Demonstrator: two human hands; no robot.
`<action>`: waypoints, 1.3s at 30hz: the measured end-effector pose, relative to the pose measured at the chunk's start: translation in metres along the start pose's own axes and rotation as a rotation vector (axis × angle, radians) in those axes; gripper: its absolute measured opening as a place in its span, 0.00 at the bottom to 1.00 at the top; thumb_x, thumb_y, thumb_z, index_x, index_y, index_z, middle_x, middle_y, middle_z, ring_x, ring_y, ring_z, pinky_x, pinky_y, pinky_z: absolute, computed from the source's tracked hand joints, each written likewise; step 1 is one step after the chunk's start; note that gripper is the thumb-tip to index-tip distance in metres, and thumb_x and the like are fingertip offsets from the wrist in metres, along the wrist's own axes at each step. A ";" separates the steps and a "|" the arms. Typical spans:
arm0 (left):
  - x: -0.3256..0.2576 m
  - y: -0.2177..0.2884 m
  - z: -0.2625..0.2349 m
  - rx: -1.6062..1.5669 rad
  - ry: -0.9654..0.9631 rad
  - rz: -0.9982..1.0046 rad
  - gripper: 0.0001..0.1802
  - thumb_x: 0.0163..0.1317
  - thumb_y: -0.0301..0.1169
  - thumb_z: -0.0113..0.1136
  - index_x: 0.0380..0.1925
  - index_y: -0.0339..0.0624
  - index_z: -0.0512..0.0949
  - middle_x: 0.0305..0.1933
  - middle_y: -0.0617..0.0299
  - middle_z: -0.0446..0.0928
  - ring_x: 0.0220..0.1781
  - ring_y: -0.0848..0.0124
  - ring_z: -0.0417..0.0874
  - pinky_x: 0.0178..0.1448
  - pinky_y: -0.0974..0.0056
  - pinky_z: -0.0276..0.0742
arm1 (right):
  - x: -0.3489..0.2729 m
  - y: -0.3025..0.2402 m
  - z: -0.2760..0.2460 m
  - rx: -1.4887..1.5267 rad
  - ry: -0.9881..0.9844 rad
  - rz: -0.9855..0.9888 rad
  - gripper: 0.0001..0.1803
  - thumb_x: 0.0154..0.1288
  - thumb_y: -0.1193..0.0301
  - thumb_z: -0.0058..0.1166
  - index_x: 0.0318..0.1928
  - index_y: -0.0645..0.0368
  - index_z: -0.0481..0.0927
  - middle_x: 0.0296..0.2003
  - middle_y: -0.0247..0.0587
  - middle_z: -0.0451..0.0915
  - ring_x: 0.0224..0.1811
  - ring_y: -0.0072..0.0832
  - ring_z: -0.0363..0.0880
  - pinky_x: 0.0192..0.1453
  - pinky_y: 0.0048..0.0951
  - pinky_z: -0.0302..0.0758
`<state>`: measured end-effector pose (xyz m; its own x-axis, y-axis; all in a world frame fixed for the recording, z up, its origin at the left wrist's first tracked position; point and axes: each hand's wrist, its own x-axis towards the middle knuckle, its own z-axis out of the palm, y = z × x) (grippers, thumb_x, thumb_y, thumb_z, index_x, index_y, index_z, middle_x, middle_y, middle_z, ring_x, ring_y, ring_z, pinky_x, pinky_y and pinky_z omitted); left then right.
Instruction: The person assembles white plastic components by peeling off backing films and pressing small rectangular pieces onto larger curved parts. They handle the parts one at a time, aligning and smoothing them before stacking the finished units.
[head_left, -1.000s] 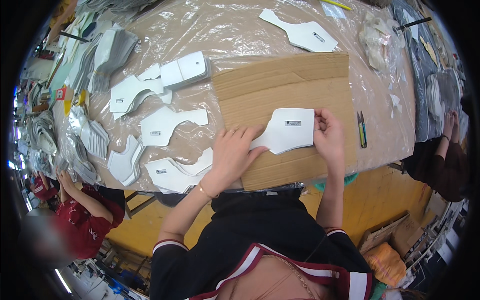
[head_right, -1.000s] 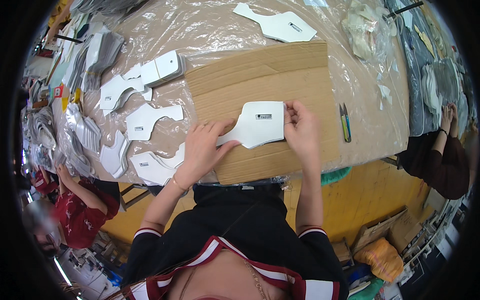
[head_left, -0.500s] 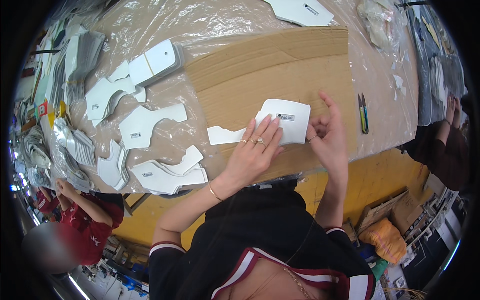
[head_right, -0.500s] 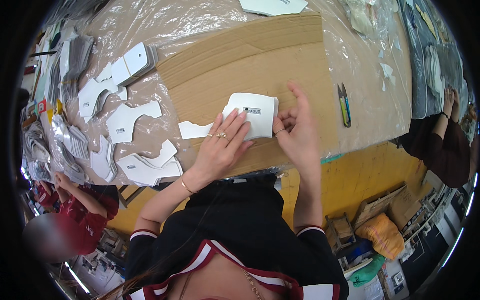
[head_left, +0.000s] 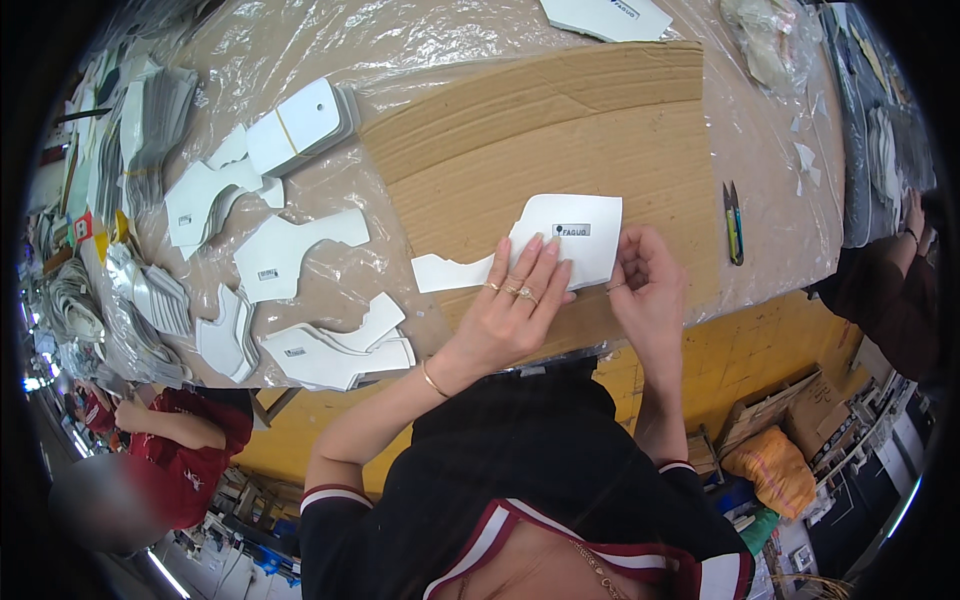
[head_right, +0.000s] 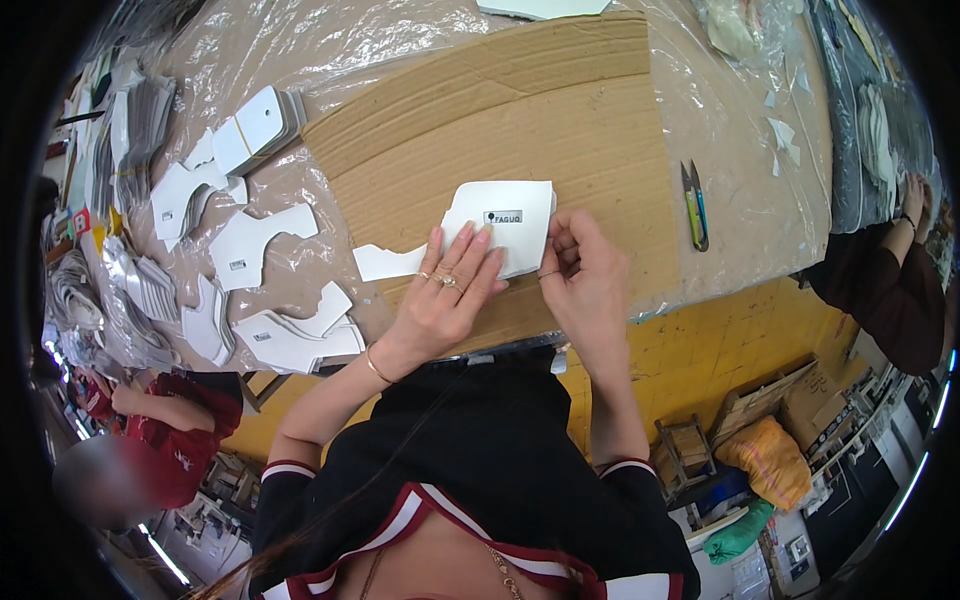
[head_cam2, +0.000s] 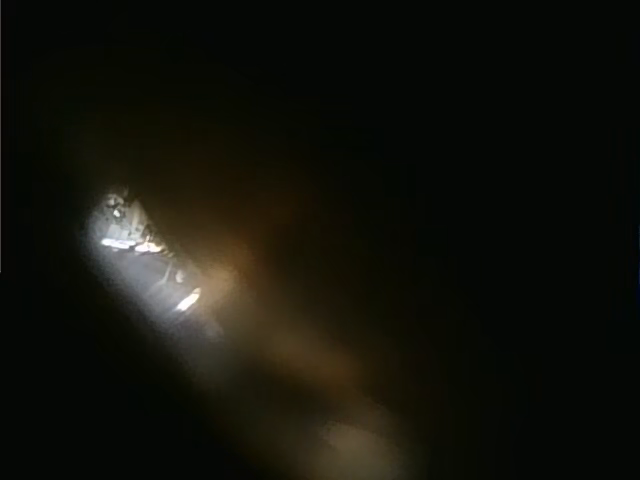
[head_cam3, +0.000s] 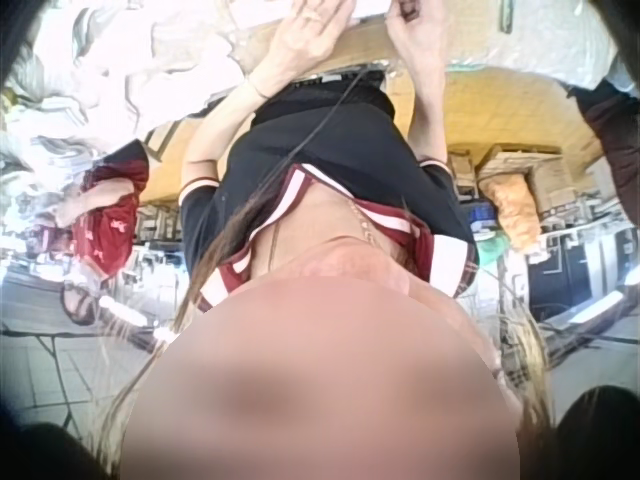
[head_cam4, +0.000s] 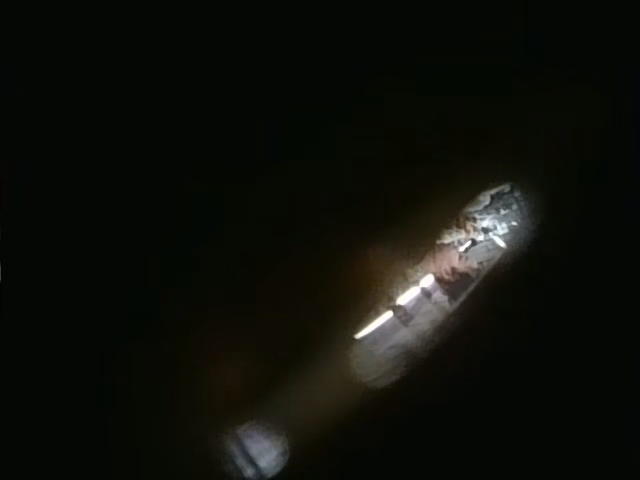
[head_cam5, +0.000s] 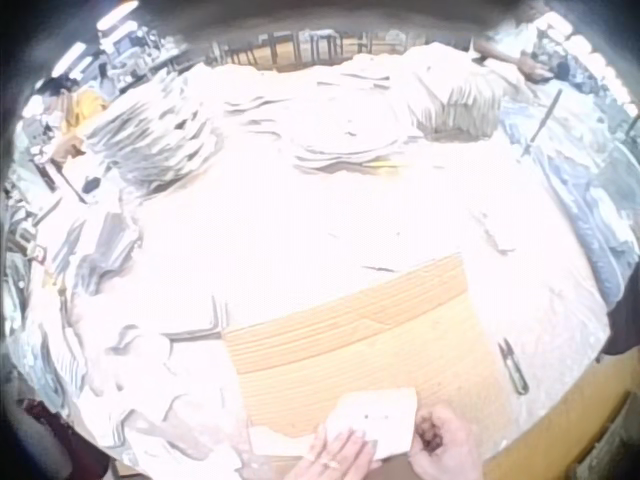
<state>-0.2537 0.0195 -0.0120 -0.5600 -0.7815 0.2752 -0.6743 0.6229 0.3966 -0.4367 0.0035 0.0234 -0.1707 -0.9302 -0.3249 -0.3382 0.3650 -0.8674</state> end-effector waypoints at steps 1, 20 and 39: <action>0.000 0.001 0.000 0.001 -0.013 -0.006 0.23 0.60 0.34 0.68 0.53 0.33 0.79 0.62 0.47 0.76 0.68 0.53 0.74 0.72 0.41 0.66 | 0.000 0.000 0.001 0.030 0.010 0.011 0.11 0.63 0.86 0.53 0.46 0.66 0.77 0.27 0.36 0.80 0.27 0.15 0.77 0.30 0.18 0.73; -0.005 -0.007 -0.005 -0.038 -0.048 0.052 0.20 0.60 0.30 0.67 0.52 0.37 0.81 0.63 0.53 0.76 0.69 0.52 0.73 0.72 0.40 0.66 | 0.001 0.005 0.002 0.029 0.084 0.027 0.13 0.64 0.83 0.56 0.49 0.67 0.81 0.27 0.36 0.83 0.26 0.14 0.79 0.29 0.18 0.73; -0.007 -0.007 0.002 -0.015 -0.002 0.087 0.17 0.61 0.32 0.64 0.49 0.36 0.81 0.63 0.51 0.75 0.70 0.49 0.71 0.72 0.36 0.64 | 0.047 -0.033 -0.009 -0.668 -0.209 -0.582 0.09 0.55 0.71 0.67 0.32 0.57 0.78 0.35 0.35 0.76 0.39 0.35 0.78 0.39 0.36 0.75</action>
<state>-0.2463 0.0210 -0.0187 -0.6169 -0.7246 0.3072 -0.6159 0.6874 0.3848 -0.4415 -0.0524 0.0400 0.3439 -0.9387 -0.0223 -0.7957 -0.2787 -0.5377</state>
